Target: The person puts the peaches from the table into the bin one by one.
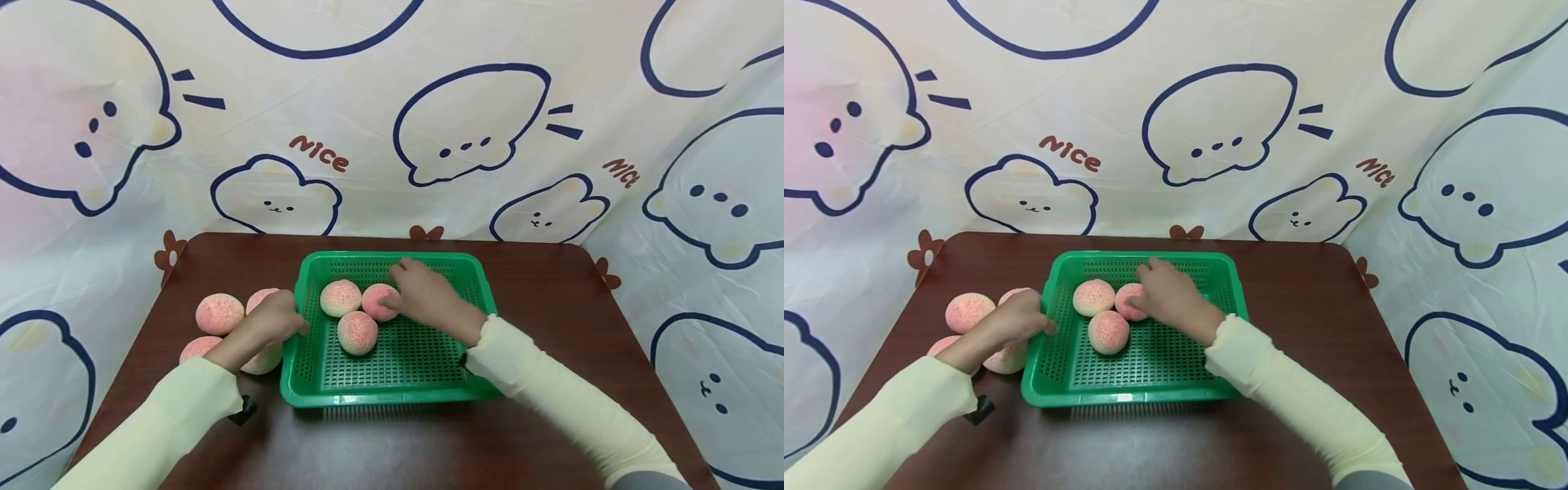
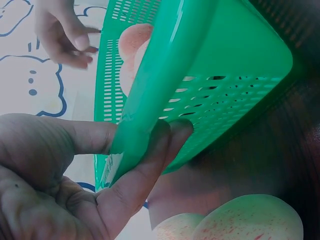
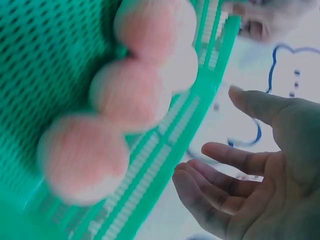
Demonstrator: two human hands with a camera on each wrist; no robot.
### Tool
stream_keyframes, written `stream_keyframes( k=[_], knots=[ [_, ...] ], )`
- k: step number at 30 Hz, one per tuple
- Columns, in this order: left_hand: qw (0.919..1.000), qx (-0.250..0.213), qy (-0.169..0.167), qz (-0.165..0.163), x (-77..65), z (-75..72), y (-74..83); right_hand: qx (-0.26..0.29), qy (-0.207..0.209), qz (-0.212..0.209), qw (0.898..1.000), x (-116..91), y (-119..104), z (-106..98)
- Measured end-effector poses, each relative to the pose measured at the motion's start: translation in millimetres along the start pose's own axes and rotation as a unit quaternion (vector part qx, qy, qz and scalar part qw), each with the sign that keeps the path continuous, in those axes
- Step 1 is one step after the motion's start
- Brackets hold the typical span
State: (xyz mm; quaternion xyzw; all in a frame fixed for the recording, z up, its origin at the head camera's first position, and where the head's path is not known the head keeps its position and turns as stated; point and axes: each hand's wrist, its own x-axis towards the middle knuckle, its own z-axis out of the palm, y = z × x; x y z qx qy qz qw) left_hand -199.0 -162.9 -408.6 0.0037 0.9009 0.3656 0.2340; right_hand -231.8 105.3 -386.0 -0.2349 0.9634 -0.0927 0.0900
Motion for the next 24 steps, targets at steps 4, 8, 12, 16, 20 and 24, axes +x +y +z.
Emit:
stream_keyframes(
  k=[4,8,12,16,20,24],
  knots=[
    [1.0,-0.006,-0.003,0.001,0.5,-0.6,0.0,0.029,0.035,0.055,0.997,-13,35,-11],
    [1.0,-0.004,-0.004,-0.002,0.3,-0.9,-0.2,0.03,0.065,0.115,0.991,-25,70,-12],
    [0.9999,-0.007,-0.005,-0.007,0.0,0.1,0.6,0.021,0.078,0.169,0.982,-36,99,-6],
    [0.9999,-0.005,-0.003,-0.01,-0.5,1.1,1.5,0.026,0.073,0.205,0.976,-42,118,4],
    [0.9999,0.006,0.003,-0.009,-0.5,0.2,2.0,0.068,0.041,0.234,0.969,-43,127,15],
    [1.0,0.003,0.004,-0.008,-0.1,-0.6,2.5,0.124,-0.008,0.251,0.96,-41,127,25]
  ],
)
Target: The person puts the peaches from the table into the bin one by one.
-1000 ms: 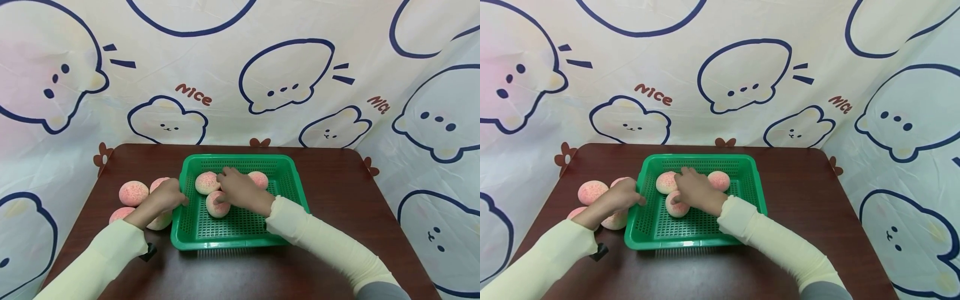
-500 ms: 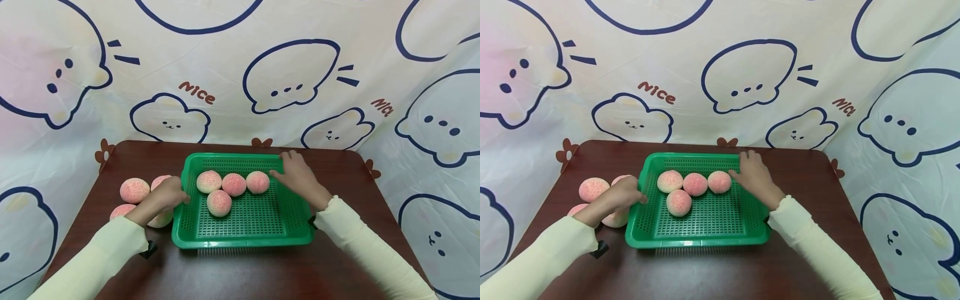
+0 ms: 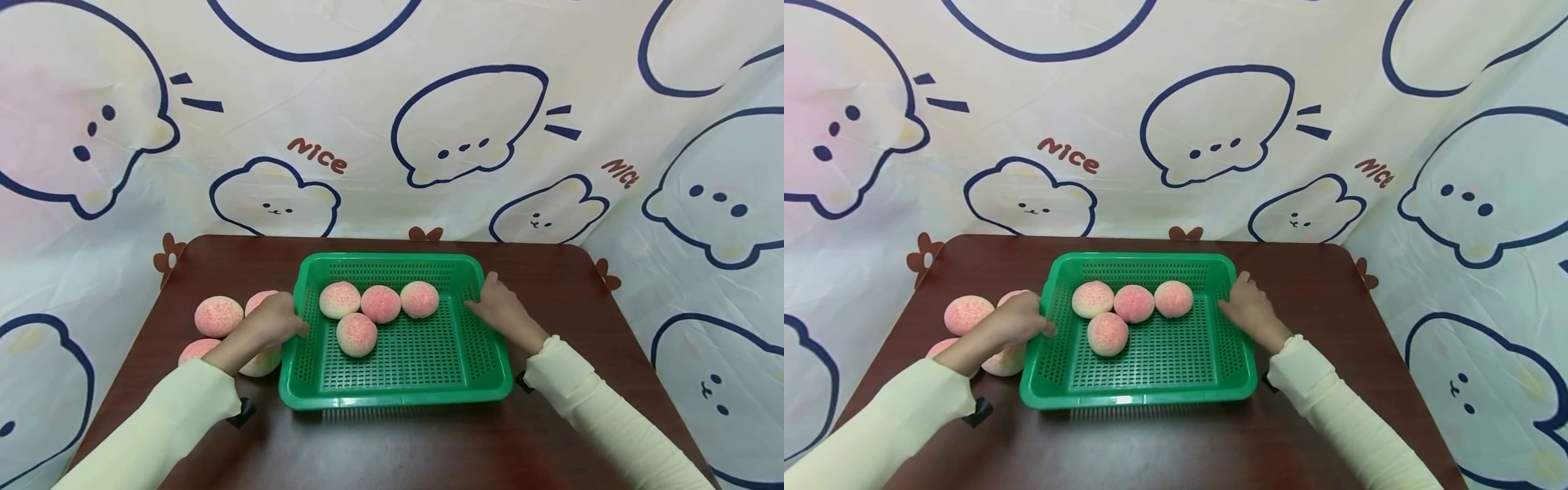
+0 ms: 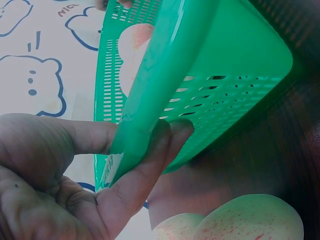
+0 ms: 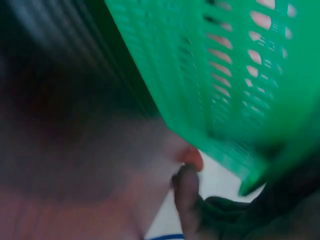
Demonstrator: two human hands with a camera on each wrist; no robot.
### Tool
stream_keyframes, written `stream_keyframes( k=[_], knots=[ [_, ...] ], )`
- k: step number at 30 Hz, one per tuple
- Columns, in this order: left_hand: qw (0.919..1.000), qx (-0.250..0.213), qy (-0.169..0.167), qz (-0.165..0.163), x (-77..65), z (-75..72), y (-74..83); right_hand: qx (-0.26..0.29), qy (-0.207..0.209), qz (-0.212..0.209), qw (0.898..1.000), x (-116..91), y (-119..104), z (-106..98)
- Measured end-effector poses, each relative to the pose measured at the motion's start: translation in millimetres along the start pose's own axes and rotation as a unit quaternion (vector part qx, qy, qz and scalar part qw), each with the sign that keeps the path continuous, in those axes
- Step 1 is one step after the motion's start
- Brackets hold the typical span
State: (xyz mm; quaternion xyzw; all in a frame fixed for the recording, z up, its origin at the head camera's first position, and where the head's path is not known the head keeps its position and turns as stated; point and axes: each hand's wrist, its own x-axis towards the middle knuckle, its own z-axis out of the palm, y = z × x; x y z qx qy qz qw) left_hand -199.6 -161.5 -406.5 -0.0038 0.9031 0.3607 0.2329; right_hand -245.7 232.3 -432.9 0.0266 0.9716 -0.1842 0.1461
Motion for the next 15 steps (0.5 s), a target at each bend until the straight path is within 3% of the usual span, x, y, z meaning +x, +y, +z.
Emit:
stream_keyframes(
  k=[4,15],
  knots=[
    [1.0,-0.007,-0.002,0.001,-0.3,-0.4,-0.8,0.014,-0.018,0.011,1.0,1.8,-1.6,7.8],
    [0.9999,-0.01,-0.007,0.007,-1.0,-0.9,-0.4,0.066,-0.002,0.011,0.998,-0.6,0.0,10.9]
  ],
)
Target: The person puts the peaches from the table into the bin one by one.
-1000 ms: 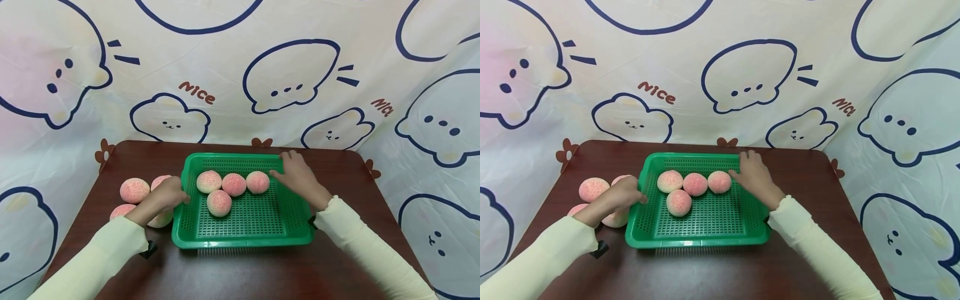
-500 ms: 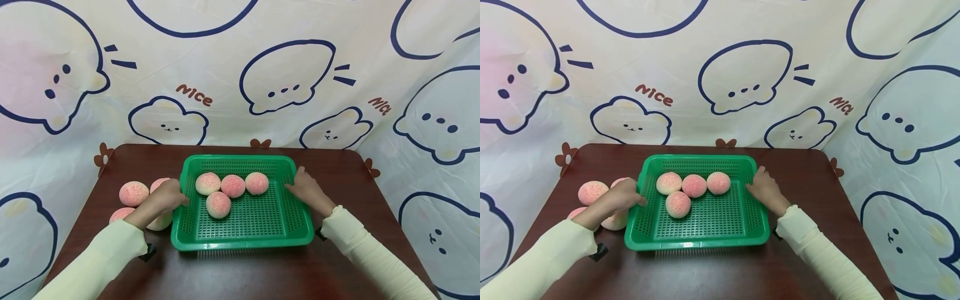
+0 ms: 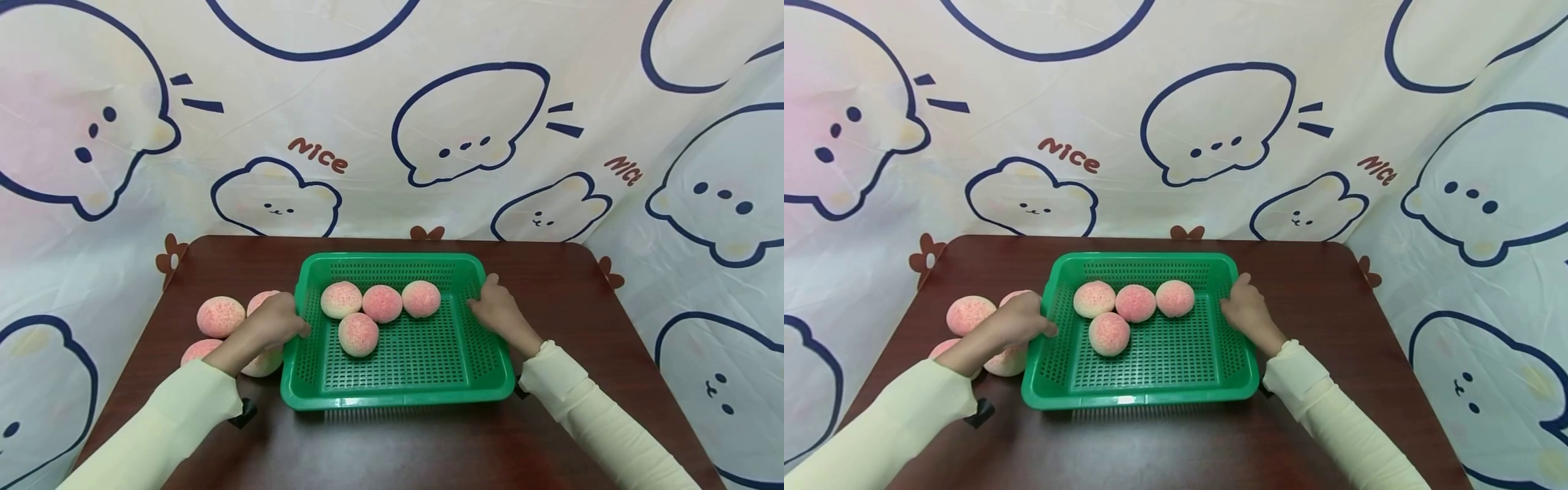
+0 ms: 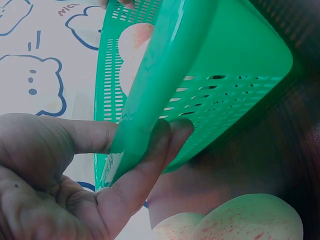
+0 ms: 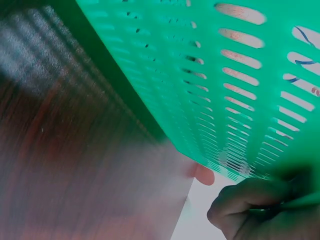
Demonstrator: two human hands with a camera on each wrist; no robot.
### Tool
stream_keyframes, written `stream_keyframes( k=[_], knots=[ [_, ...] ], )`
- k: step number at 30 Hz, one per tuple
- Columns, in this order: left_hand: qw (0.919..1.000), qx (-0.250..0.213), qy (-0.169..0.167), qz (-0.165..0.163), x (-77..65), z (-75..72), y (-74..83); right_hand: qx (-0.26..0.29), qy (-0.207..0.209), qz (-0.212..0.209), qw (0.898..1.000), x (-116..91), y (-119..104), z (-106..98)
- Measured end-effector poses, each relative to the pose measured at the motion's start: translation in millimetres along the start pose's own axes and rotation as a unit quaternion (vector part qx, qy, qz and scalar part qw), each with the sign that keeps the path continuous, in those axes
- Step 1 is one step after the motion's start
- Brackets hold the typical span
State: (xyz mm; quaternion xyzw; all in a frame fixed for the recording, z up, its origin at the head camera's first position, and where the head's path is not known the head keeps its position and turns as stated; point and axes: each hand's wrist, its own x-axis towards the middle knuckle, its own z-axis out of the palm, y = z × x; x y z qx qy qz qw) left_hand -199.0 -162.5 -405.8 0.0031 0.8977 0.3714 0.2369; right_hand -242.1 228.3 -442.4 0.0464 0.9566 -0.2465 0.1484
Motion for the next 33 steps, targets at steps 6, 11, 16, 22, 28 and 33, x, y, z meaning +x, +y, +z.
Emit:
stream_keyframes(
  k=[6,11,16,22,28,33],
  knots=[
    [0.9999,0.005,-0.004,0.01,0.1,-1.0,-1.4,0.007,0.01,-0.008,1.0,0,2,1],
    [0.9995,0.025,-0.02,0.0,-2.0,-12.4,0.7,0.005,0.02,-0.009,1.0,2,3,1],
    [0.9998,0.016,0.002,-0.014,-2.1,-30.4,6.5,0.011,0.029,-0.009,0.999,3,4,1],
    [0.9927,0.085,0.085,0.007,2.8,-49.2,5.4,0.02,0.028,-0.005,0.999,3,5,1],
    [0.9781,0.179,0.105,0.017,14.1,-50.9,-4.9,0.024,0.025,-0.003,0.999,3,5,2],
    [0.9723,0.223,0.07,0.008,22.4,-45.9,-16.0,0.031,0.021,-0.002,0.999,3,5,5]
  ],
)
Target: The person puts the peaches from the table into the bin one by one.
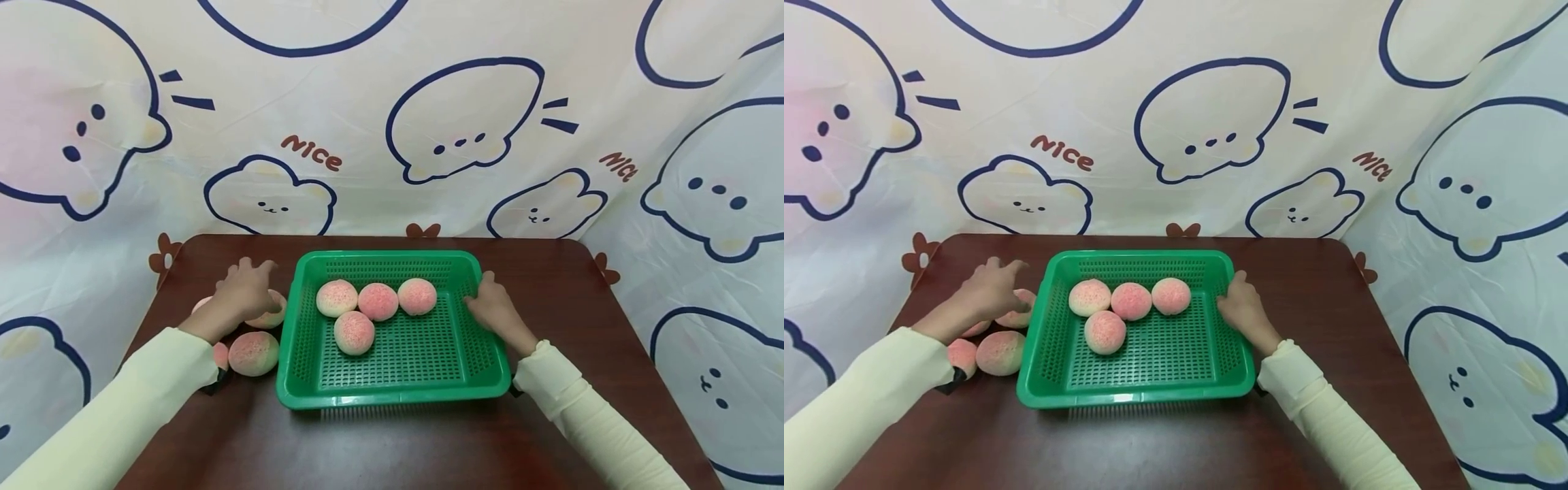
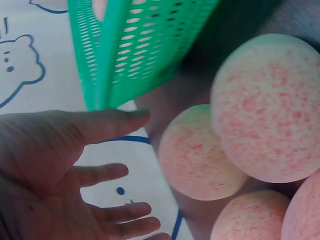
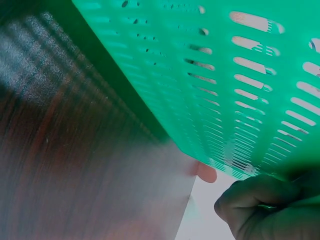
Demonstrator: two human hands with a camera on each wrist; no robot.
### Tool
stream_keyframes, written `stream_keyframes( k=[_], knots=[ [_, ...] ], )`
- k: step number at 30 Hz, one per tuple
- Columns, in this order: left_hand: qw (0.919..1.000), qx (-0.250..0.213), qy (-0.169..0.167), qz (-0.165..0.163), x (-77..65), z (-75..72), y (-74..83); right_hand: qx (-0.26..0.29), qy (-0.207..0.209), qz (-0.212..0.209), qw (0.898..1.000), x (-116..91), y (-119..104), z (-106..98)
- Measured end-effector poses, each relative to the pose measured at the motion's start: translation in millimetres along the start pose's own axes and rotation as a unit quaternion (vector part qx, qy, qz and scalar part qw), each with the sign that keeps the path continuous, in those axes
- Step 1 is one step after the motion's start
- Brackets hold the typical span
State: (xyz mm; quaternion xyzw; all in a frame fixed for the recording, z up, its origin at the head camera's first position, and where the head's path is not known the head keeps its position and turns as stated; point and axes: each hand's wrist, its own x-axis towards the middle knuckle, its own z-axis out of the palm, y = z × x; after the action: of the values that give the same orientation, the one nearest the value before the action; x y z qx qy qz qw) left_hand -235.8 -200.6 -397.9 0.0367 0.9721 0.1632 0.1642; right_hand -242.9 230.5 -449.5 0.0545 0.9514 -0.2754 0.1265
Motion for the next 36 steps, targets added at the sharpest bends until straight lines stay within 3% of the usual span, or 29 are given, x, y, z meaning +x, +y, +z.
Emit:
stream_keyframes(
  k=[5,15,21,29,36],
  knots=[
    [0.9983,0.036,-0.046,0.004,6.5,10.7,-0.7,0.004,0.002,0.002,1.0,1,-1,1],
    [0.9945,0.057,-0.088,-0.004,14.8,26.5,-1.7,0.015,0.005,0.0,1.0,0,1,4],
    [0.9941,0.062,-0.089,-0.002,17.4,30.2,-3.6,0.012,0.009,0.004,1.0,0,0,2],
    [0.9966,0.035,-0.073,0.012,18.5,31.0,-4.8,0.011,0.012,0.004,1.0,-1,1,3],
    [0.9975,0.026,-0.065,-0.002,19.4,32.9,-4.0,0.013,0.016,0.001,1.0,0,1,3]
  ],
)
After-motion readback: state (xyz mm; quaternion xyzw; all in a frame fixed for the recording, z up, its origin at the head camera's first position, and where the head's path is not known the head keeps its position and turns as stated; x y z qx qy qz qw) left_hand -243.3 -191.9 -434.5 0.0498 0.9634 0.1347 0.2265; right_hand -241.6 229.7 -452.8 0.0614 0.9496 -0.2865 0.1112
